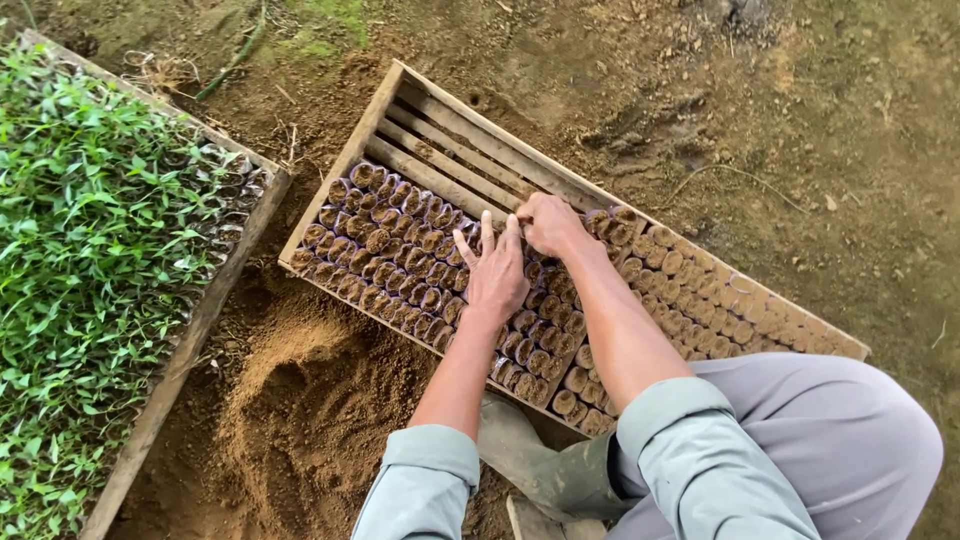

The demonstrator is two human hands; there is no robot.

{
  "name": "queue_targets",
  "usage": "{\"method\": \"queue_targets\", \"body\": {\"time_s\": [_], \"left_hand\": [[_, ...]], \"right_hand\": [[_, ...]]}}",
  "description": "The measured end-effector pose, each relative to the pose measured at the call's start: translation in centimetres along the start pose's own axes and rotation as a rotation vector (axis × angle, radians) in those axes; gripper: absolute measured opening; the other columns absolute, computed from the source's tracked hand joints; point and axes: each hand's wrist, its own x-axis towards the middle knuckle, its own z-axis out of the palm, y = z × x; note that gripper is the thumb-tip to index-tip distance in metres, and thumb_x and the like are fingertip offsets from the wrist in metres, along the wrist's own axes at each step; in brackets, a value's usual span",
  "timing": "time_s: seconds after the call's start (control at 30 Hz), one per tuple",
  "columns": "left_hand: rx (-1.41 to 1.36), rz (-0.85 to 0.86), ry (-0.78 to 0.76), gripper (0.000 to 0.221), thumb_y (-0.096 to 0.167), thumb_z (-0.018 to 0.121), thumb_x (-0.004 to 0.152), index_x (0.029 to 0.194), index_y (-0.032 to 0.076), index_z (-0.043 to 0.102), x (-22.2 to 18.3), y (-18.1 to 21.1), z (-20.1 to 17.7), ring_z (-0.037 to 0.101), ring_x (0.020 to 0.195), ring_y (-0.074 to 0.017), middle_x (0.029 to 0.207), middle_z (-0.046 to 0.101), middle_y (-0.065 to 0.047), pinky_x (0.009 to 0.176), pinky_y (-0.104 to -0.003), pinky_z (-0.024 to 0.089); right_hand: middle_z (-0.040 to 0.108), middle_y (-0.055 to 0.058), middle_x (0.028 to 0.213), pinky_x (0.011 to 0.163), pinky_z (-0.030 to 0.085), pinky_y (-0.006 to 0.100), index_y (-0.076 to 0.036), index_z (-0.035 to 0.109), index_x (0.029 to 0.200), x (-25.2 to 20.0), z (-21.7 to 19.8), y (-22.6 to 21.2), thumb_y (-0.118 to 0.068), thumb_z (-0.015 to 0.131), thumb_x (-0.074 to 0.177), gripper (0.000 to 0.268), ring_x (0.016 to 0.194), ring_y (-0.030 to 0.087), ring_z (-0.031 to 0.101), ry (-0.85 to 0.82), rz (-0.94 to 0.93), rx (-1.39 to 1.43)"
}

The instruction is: Wrapping individual soil blocks with plastic film and organizing them into a wooden tray for seedling preparation.

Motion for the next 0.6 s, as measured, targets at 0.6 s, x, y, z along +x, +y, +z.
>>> {"method": "queue_targets", "body": {"time_s": [0.6], "left_hand": [[0.027,0.017,0.15,0.098,-0.004,0.063,0.069,0.16,-0.002,0.024,-0.4,0.5,0.3,0.014,0.157,-0.0369,0.148,0.054,-0.016,0.119,-0.071,-0.012]], "right_hand": [[0.071,0.006,0.102,0.081,0.055,0.047,-0.008,0.068,0.075,1.3,4.0,2.7,-0.013,0.061,0.084,0.013,0.101,0.036,0.064,0.158,-0.262,0.04]]}}
